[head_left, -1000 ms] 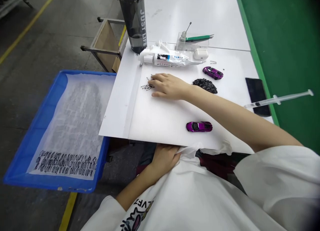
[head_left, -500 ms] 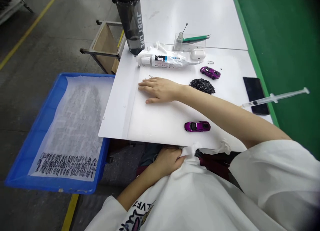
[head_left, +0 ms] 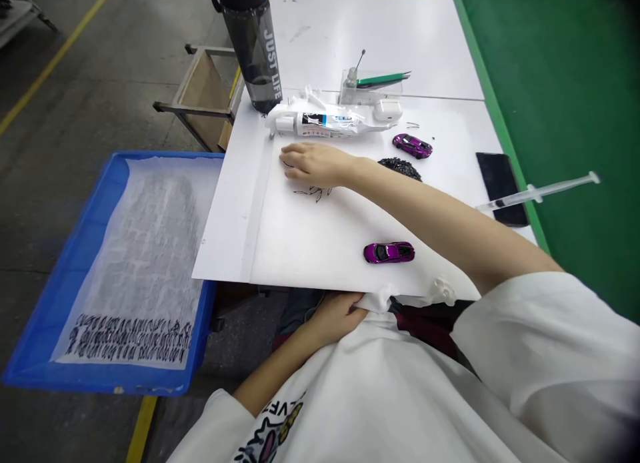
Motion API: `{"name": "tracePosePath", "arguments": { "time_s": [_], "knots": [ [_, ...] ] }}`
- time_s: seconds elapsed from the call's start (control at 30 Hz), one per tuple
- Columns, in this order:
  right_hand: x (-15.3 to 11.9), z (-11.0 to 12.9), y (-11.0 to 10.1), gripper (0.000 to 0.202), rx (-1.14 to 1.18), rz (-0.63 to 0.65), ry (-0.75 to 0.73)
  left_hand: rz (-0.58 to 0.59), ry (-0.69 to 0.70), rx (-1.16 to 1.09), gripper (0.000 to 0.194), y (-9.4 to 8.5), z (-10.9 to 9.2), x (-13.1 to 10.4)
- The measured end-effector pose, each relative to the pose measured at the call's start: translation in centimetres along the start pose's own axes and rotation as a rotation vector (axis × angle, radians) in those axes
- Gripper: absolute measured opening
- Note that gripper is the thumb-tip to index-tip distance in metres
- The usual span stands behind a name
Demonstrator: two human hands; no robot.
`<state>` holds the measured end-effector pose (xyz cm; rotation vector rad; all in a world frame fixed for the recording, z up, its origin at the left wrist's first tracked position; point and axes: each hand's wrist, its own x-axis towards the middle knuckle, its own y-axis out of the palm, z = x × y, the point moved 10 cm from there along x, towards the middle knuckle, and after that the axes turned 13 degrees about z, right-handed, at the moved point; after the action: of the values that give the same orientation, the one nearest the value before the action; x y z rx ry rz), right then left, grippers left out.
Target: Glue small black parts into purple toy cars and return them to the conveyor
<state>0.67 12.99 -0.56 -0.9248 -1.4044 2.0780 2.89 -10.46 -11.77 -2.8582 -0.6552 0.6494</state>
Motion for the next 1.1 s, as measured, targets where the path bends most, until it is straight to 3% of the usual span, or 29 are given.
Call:
{"name": "tracePosePath", "arguments": {
  "time_s": [0.07, 0.3, 0.5, 0.63, 0.77, 0.93, 1.1],
  "knots": [
    [-0.5, 0.4, 0.8, 0.053, -0.051, 0.025, -0.038, -0.004, -0.007, -0.030, 0.023, 0.0, 0.5, -0.4],
    [-7.5, 0.5, 1.5, 0.052, -0.109, -0.066, -0.135, -0.020, -0.020, -0.101, 0.023, -0.2, 1.6, 0.0],
    [-5.8, 3.9, 2.7, 0.058, -0.220, -0.024, -0.262, -0.017, 0.003, -0.110, 0.030, 0.1, 1.4, 0.3],
    [-5.8, 4.1, 3.5, 0.060, -0.258, -0.006, -0.302, -0.032, -0.002, -0.138, 0.032, 0.1, 2.0, -0.1],
    [-8.8, 1.9, 2.4, 0.054, -0.148, -0.054, -0.229, -0.052, -0.016, -0.152, 0.032, -0.1, 2.3, 0.0],
    [-11.1, -1.7, 0.0, 0.042, -0.013, -0.238, 0.075, -0.035, -0.019, -0.141, 0.029, -0.2, 1.9, 0.5],
    [-9.7, -0.4, 1.9, 0.042, -0.111, -0.170, -0.002, -0.033, -0.035, -0.140, 0.030, 0.0, 2.1, 0.3]
  ]
}}
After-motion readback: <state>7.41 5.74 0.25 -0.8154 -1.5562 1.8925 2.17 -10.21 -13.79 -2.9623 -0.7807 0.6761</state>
